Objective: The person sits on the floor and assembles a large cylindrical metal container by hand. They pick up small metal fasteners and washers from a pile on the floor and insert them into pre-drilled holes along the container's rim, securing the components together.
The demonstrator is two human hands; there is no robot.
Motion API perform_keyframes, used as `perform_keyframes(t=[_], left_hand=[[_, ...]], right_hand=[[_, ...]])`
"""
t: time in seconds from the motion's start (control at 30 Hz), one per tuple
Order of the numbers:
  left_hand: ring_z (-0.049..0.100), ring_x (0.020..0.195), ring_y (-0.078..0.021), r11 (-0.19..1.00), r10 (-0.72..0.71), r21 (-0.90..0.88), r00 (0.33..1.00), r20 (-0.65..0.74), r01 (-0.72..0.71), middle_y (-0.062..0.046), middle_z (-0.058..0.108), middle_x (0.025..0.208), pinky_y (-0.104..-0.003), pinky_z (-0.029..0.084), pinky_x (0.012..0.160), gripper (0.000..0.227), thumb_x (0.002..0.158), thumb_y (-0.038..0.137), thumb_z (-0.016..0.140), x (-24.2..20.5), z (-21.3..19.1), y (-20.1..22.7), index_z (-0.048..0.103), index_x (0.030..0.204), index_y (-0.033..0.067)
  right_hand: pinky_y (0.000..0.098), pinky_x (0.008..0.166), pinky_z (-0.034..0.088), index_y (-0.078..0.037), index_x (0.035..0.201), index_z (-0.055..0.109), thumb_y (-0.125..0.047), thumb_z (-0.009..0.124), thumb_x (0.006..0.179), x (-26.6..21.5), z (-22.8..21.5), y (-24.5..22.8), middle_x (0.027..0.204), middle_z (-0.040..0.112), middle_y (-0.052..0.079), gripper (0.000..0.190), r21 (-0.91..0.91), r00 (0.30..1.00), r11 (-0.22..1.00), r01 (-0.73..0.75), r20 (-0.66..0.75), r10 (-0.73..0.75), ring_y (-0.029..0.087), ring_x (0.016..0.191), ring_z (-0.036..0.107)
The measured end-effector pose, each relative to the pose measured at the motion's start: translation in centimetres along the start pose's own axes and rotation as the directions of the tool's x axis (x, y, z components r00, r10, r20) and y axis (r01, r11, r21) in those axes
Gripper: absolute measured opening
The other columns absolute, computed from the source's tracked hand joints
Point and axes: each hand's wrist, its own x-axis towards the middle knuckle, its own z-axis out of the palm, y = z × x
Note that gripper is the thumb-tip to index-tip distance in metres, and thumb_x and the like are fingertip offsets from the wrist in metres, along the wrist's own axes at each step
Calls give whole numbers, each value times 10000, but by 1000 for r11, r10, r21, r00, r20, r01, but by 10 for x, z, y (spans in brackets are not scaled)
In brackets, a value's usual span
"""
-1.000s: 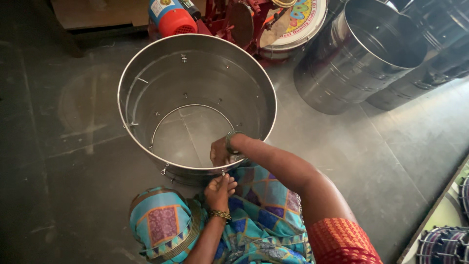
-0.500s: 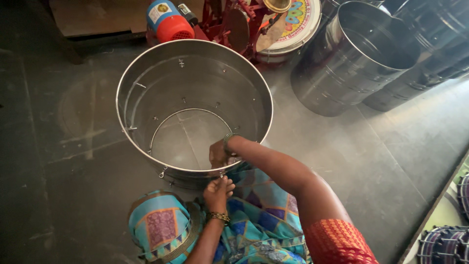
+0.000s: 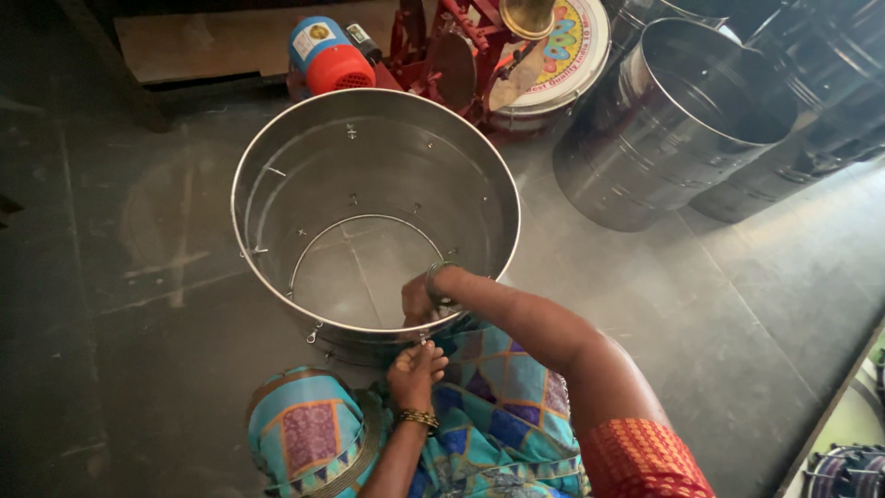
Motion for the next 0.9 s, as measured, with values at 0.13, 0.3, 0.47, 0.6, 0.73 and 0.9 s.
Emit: perform_keyframes(t=[0.13, 0.3, 0.47, 0.6, 0.73, 0.9], left_hand=[[745, 690, -170, 1000, 18, 25, 1000, -2, -18, -114, 789, 898, -253, 547, 551, 233, 907, 215, 746, 1, 0, -4, 694, 1015, 16], [751, 697, -160, 999, 24, 36, 1000, 2, -25, -107, 788, 903, -240, 548, 564, 243, 915, 233, 737, -4, 1, 0, 693, 1021, 18], [751, 708, -156, 999, 22, 46, 1000, 13, -23, -97, 789, 917, -237, 551, 575, 246, 912, 237, 732, -6, 1, 5, 679, 1034, 30], [755, 717, -163, 999, 3, 43, 1000, 16, -3, -103, 788, 921, -248, 550, 578, 238, 920, 227, 719, -6, 2, 7, 685, 1023, 15], [752, 720, -160, 999, 7, 50, 1000, 20, -8, -104, 787, 922, -243, 552, 581, 239, 925, 227, 721, -5, 1, 7, 682, 1025, 13], [754, 693, -166, 999, 28, 42, 999, 18, -29, -109, 791, 898, -244, 551, 555, 240, 911, 224, 737, 3, -1, -4, 689, 1021, 16]], right_hand=[[354, 573, 508, -122, 907, 775, -373, 705, 764, 17, 15, 10, 794, 735, 15, 298, 74, 997, 994, 82, -13, -82, 160, 662, 631], [358, 552, 499, -106, 966, 761, -393, 678, 856, 31, 11, 9, 787, 713, 48, 319, 122, 994, 987, 106, -4, -107, 182, 633, 612], [368, 547, 529, -33, 998, 745, -555, 668, 931, 35, 10, 14, 785, 726, 83, 532, 76, 995, 992, 101, -26, -99, 186, 617, 665], [377, 537, 513, -94, 1018, 744, -570, 637, 908, 32, 9, 10, 782, 721, 61, 499, 67, 988, 987, 146, -71, -141, 175, 603, 642], [386, 541, 496, -40, 957, 780, -611, 575, 950, 22, 6, 2, 754, 679, 84, 607, -54, 998, 997, 58, 29, -56, 205, 616, 616], [370, 623, 530, -65, 964, 760, -579, 598, 954, 13, 8, -4, 816, 726, 68, 539, 3, 999, 999, 35, -9, -35, 179, 689, 655]])
